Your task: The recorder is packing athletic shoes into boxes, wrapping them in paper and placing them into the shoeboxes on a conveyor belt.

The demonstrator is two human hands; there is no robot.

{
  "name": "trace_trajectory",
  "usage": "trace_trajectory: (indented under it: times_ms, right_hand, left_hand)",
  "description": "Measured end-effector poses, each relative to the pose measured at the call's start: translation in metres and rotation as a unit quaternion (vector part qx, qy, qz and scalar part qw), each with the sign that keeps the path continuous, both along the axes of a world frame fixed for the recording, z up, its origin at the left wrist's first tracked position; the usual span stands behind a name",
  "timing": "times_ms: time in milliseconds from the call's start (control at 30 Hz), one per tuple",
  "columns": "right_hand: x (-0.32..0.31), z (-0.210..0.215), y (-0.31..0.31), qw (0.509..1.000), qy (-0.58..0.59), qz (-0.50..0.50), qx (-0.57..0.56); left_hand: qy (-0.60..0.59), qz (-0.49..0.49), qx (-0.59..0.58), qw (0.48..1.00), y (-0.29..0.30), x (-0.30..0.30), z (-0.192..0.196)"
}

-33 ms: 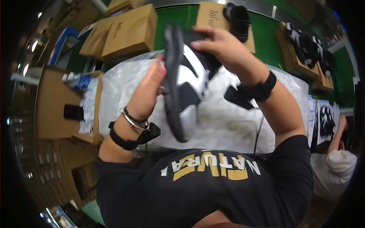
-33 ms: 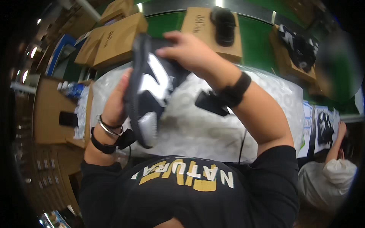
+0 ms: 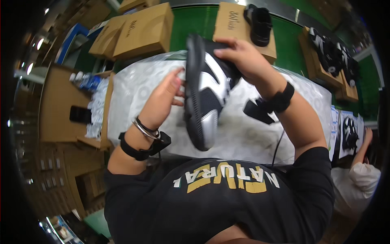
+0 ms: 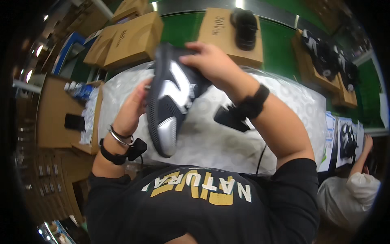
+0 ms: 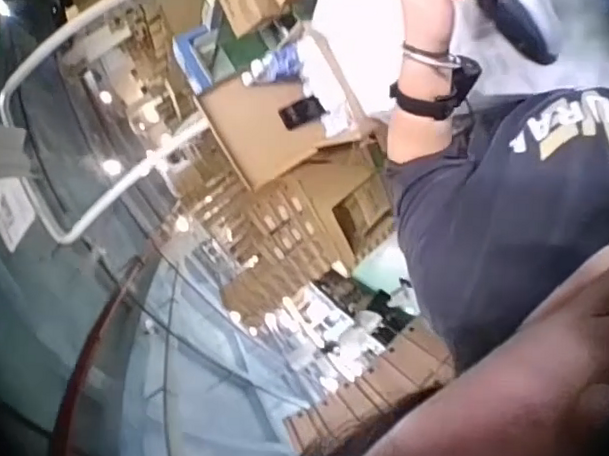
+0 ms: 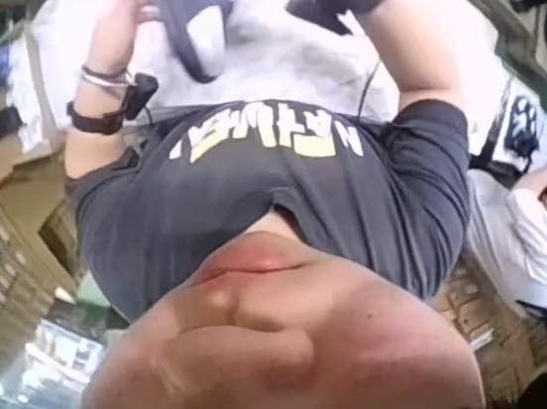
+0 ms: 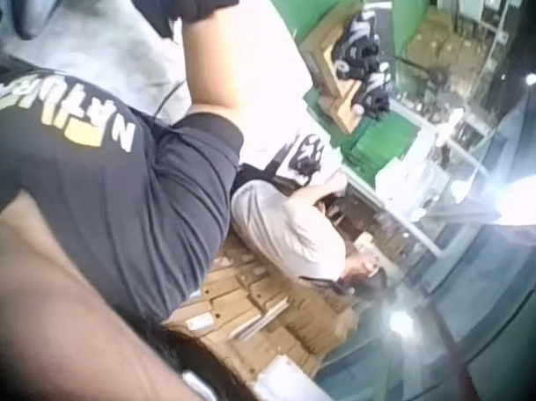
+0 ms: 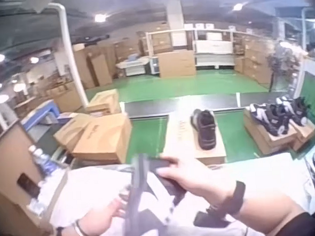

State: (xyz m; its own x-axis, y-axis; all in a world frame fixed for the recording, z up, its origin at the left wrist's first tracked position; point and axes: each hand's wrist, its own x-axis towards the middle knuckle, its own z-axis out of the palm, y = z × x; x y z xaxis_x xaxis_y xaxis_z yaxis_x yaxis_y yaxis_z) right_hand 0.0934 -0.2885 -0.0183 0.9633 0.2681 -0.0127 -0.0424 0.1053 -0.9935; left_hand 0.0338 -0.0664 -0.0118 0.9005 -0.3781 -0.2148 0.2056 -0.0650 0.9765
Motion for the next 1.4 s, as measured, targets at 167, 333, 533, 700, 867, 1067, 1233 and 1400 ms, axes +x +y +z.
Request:
trace_trajectory:
  times_ms: [167,333,533,700,867,1067,1233,1400]
  right_hand:
    - [-0.023,-0.064,-0.005,0.997,0.070,-0.007,-0.017]
    - [-0.030,-0.091,-0.008,0.998,0.031,-0.028,-0.051]
    - [-0.029,-0.104,-0.009,0.994,-0.001,-0.083,-0.065]
    - [-0.035,-0.099,-0.005,0.994,-0.002,-0.098,-0.039]
    - [-0.043,-0.081,-0.005,0.965,-0.043,-0.129,-0.224]
    - [-0.045,0.008,-0.032,0.959,-0.160,-0.073,-0.221]
    - [-0.060,0.105,-0.014,0.847,-0.168,0.093,-0.495]
    - [-0.074,0.013,-0.107,0.954,-0.089,-0.177,-0.224]
  left_hand:
    - [-0.046,-0.065,0.607,0.790,0.079,-0.032,-0.068]
    - [-0.127,0.191,0.730,0.644,0.120,-0.056,-0.119]
    - [-0.102,0.292,0.700,0.644,0.128,-0.055,-0.131]
    - [-0.139,0.286,0.693,0.647,0.132,-0.051,-0.135]
    - [-0.160,0.276,0.665,0.675,0.137,-0.051,-0.131]
    - [-0.204,0.091,-0.057,0.973,0.084,-0.030,0.002]
    - [-0.551,-0.266,0.198,0.766,-0.084,-0.039,0.058]
    - [-0.534,-0.261,0.030,0.804,-0.099,-0.030,0.047]
